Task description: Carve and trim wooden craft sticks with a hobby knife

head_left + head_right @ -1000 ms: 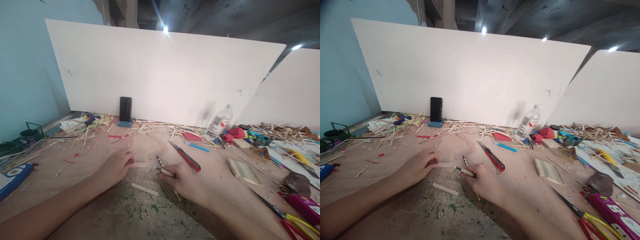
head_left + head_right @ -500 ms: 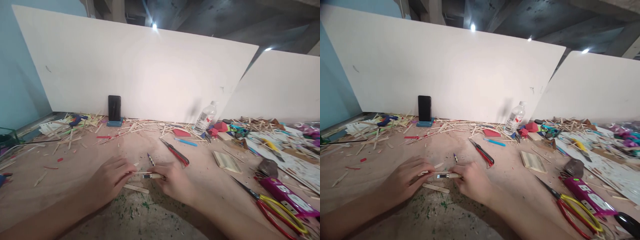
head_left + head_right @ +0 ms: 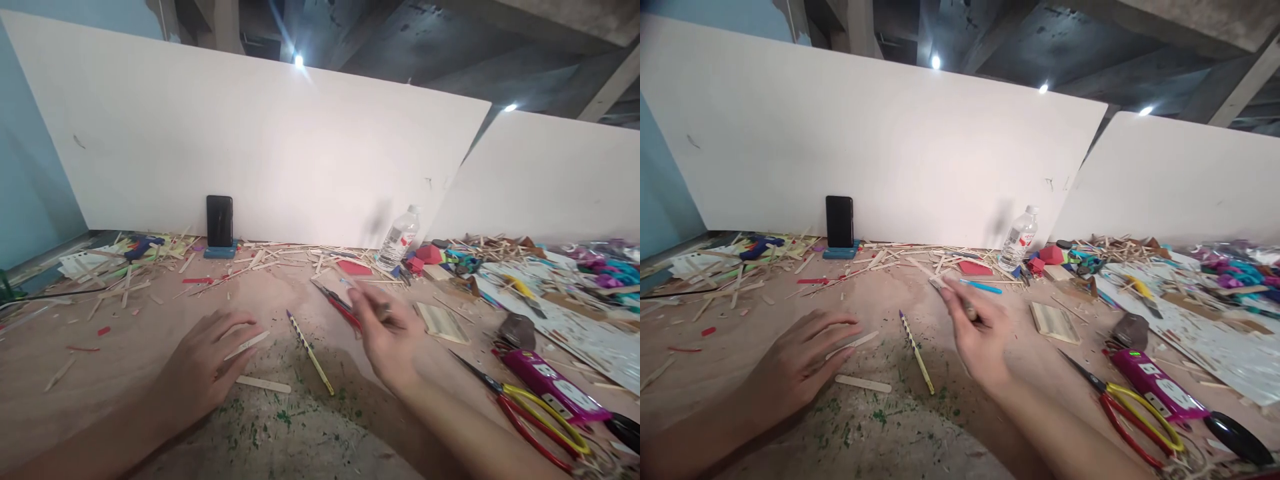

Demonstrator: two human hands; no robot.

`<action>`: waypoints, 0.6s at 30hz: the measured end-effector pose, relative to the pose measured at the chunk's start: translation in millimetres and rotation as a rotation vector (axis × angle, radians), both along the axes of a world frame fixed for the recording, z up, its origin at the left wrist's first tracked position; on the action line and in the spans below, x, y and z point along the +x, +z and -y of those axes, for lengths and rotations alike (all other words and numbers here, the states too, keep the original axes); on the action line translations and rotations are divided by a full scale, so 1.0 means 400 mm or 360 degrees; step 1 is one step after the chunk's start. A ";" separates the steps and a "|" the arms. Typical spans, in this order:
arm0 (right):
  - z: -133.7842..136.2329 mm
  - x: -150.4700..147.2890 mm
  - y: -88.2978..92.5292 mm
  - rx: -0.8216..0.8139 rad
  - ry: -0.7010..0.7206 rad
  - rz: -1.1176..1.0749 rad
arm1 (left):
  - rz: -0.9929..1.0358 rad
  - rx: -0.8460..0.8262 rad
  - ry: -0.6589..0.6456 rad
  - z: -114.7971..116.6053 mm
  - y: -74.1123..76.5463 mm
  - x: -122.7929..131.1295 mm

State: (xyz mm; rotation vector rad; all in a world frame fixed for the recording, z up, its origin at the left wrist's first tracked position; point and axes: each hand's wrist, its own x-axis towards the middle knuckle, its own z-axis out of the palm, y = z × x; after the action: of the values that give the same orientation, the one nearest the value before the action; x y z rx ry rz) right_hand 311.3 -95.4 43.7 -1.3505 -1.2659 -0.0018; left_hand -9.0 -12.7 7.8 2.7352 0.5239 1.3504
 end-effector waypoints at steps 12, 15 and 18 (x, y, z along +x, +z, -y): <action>-0.006 0.016 0.076 0.0280 0.0043 -0.0574 | -0.0045 0.0074 0.0143 -0.006 0.018 0.012; -0.009 0.010 0.081 0.0238 0.0077 -0.0607 | -0.0064 0.0050 0.0161 -0.009 0.017 0.008; -0.012 0.014 0.079 0.0183 0.0096 -0.0590 | -0.0092 0.0014 0.0186 -0.011 0.018 0.005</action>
State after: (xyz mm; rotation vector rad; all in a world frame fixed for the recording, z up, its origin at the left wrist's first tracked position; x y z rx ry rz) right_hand 316.8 -90.5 75.4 -1.1502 -0.9768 0.2062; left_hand -7.2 -8.1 15.1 2.7982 0.6937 1.3026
